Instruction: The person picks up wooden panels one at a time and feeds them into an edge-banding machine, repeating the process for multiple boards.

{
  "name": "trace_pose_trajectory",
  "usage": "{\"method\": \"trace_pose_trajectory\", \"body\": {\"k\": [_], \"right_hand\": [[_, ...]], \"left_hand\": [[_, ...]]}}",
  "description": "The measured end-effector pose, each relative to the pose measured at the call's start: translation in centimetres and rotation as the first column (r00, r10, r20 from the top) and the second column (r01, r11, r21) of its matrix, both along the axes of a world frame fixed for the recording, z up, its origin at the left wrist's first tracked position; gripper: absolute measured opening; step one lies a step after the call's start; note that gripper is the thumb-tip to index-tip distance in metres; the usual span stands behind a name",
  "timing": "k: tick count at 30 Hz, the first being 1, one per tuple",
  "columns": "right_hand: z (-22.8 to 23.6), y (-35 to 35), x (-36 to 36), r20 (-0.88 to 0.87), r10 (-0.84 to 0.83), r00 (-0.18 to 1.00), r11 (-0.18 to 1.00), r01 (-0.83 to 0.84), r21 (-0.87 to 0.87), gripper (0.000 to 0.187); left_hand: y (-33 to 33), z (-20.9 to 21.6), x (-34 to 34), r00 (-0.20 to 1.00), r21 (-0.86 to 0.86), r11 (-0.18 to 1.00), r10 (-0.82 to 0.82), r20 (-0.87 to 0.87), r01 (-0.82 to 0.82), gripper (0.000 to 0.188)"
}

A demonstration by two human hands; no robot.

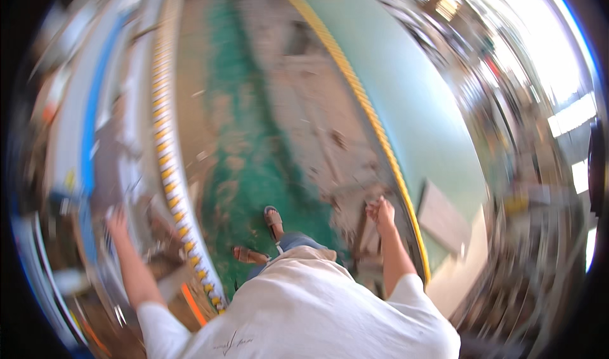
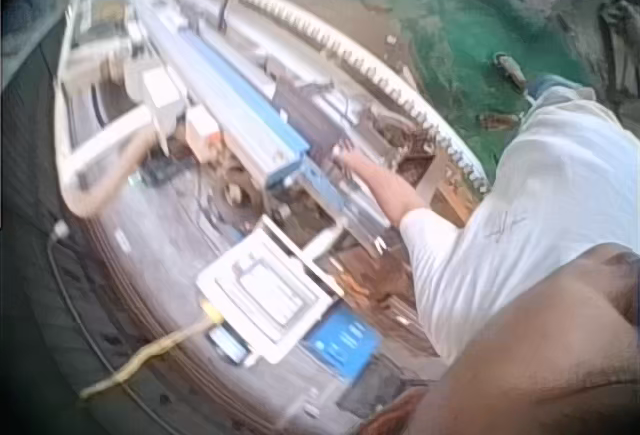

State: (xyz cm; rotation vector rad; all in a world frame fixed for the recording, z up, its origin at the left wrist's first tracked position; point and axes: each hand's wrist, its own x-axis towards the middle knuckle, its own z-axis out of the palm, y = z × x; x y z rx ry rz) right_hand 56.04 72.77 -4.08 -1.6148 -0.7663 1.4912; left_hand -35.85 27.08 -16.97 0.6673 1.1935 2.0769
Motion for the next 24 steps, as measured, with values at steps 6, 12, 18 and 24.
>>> {"method": "trace_pose_trajectory", "body": {"k": [6,12,18,24], "right_hand": [[-0.2,-17.5,34.5,0.072,-0.874,0.480,0.486,0.858,0.169,0.030],[-6.1,-25.2,62.0,0.394,-0.918,0.046,0.146,0.963,0.228,0.031],[-9.7,-25.6,67.9,-0.209,-0.863,0.461,0.502,0.829,-0.245,0.047],[-8.6,-21.2,68.4,-0.071,-0.818,0.570,0.572,0.796,-0.197,0.050]], "left_hand": [[16.0,4.7,28.5,0.809,0.136,0.984,-0.170,0.562,0.113,0.036],[21.0,2.7,66.1,0.842,-0.644,0.543,-0.317,0.436,0.538,0.055],[14.9,-0.7,78.6,0.806,-0.819,0.064,-0.235,0.544,0.571,0.051],[14.4,-1.6,78.3,0.829,-0.964,-0.046,-0.500,0.249,0.262,0.034]]}}
